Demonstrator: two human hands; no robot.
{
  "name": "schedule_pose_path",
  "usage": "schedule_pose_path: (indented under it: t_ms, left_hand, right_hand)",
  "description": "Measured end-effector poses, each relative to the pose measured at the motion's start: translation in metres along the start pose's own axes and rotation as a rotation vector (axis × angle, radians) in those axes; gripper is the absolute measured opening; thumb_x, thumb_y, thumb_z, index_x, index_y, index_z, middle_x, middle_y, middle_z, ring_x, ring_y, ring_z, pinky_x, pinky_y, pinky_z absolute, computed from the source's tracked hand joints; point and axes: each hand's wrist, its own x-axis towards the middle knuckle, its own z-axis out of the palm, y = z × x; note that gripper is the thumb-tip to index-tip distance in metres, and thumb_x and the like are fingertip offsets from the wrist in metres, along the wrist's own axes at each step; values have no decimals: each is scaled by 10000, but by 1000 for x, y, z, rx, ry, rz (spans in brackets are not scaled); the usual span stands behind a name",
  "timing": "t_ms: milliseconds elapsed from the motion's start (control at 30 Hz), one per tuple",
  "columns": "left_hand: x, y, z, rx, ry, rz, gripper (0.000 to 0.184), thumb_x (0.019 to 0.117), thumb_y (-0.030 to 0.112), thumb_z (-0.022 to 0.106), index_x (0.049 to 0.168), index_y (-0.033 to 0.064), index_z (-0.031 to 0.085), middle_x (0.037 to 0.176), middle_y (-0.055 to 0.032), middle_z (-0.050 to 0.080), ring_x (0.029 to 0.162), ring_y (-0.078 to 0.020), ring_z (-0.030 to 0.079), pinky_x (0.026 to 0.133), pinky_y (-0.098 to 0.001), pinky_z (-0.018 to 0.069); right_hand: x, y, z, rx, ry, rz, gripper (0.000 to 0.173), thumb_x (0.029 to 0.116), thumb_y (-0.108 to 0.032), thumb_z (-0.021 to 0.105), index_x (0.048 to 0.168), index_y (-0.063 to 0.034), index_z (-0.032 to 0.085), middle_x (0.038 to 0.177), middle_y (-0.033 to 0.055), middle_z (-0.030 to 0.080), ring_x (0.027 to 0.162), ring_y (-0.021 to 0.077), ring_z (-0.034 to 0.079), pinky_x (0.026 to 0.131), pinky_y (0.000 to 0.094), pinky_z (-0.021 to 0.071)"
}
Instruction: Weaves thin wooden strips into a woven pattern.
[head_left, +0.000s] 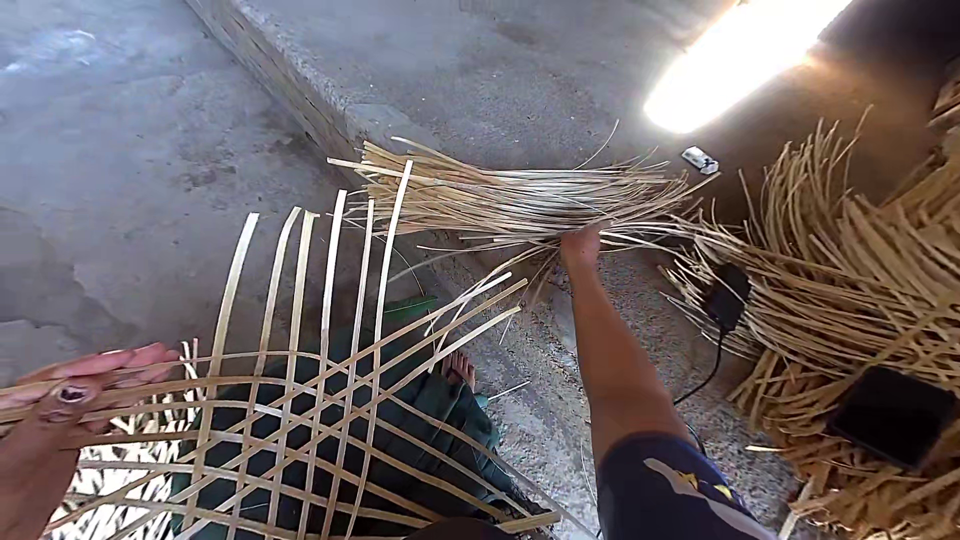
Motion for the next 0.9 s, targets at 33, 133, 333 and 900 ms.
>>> schedule_pose_path:
  t_ms: [33,133,333,900]
  left_hand:
    - [-2,2,2,-2,5,11,201,1055,177,559,1207,114,676,1215,-48,745,1129,-222,716,1024,-374,569]
    - [-8,2,3,6,4,58,210,1055,203,564,1208,157,700,1208,-40,750,1130,-226,717,1028,-383,568]
    - [-7,-3,7,-2,39,74,195,1052,178,563,1184,142,703,1192,-55,754,1117,-233,722,1031,-390,565]
    - [-6,-4,8,22,51,123,197,1035,226,609,1176,149,725,1173,-71,758,1086,-255,734,998,-395,590]
  right_hand:
    - [7,-4,-1,-38,11,4,944,919,-117,681,1599,17,41,1364,342,554,1226,459,617,1003,587,521]
    - [37,-9,-18,-83,65,-2,974,900,-51,667,1609,21,2,1412,351,512,1256,464,594,1026,578,511]
    - [81,12,-59,-245,-50,-39,752,965,-340,678,1500,91,372,1315,367,584,1180,506,620,989,662,494]
    - [46,-94,-8,-576,-459,-738,215,981,-172,637,1109,-50,758,1148,225,715,1147,432,648,994,694,457]
